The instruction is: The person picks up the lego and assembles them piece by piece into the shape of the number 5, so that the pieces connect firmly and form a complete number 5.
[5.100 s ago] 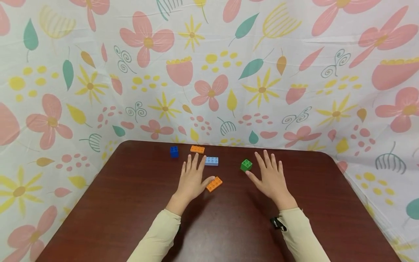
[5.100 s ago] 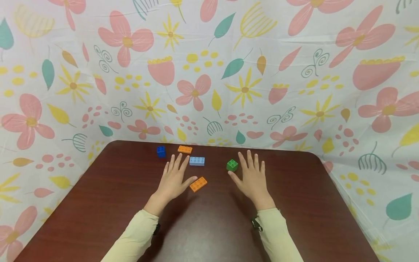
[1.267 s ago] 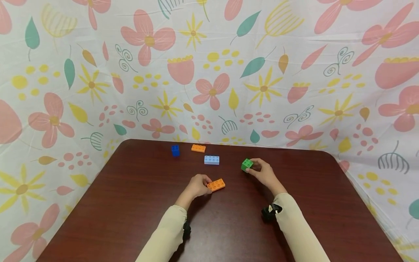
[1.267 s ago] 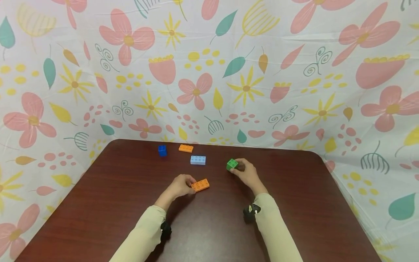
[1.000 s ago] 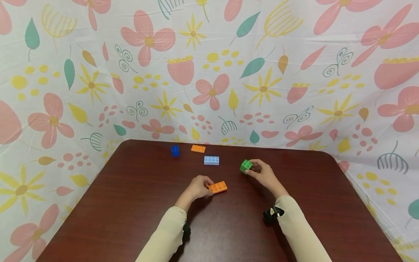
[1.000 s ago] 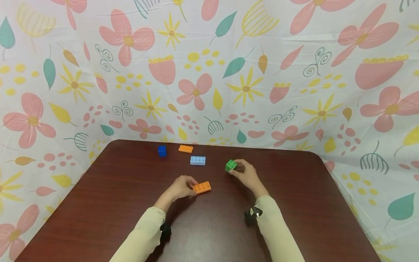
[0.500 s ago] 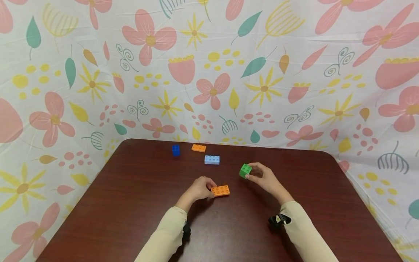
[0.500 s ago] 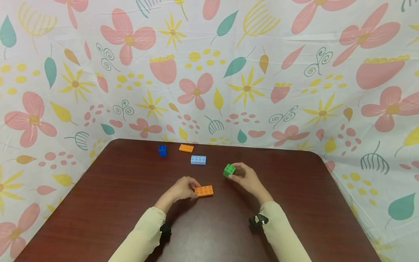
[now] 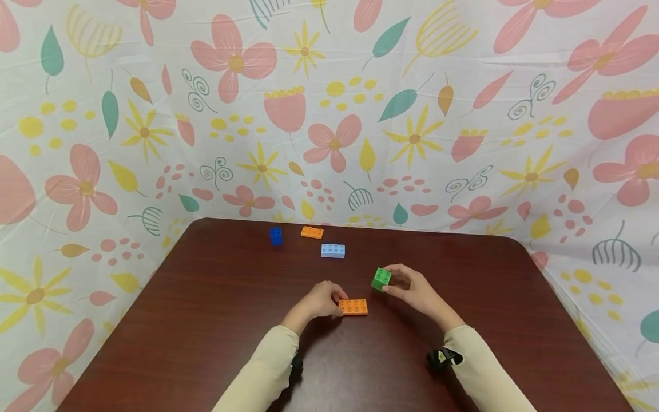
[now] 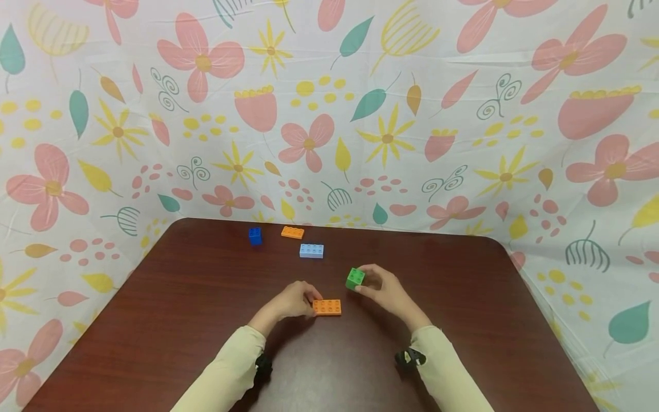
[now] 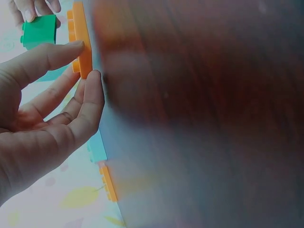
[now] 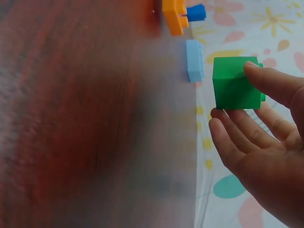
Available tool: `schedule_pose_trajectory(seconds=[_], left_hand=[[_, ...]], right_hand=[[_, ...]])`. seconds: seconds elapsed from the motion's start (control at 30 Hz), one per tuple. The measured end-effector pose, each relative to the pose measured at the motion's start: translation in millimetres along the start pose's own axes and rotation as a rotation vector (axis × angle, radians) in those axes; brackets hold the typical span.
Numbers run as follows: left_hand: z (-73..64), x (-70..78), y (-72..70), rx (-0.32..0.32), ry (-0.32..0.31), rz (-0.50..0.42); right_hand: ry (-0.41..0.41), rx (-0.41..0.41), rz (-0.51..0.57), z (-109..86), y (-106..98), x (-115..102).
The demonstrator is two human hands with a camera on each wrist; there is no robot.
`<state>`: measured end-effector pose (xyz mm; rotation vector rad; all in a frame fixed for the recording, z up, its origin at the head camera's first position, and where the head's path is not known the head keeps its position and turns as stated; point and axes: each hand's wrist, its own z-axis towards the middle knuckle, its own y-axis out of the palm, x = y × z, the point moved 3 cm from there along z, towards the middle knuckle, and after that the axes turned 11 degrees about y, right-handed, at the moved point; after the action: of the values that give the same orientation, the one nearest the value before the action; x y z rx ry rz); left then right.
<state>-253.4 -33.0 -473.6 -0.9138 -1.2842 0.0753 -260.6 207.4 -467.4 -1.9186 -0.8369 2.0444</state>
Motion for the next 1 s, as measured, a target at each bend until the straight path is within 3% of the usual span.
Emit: schedule_pose_trajectory(seconds=[0.57, 0.73, 1.0], left_hand=[[1.1, 5.0, 7.0, -0.041, 0.043, 0.046], [2.7, 1.8, 7.5, -0.031, 0.080, 0.065], [2.8, 5.3, 8.0, -0.034, 0.020, 0.055]], right_hand=[[-0.011, -0.157, 0.091, -13.8, 19.1, -4.0], [-0.037, -0.194, 0.095, -14.9, 23.5, -4.1], [-0.080, -0.244, 0.110, -16.7, 28.6, -6.3]])
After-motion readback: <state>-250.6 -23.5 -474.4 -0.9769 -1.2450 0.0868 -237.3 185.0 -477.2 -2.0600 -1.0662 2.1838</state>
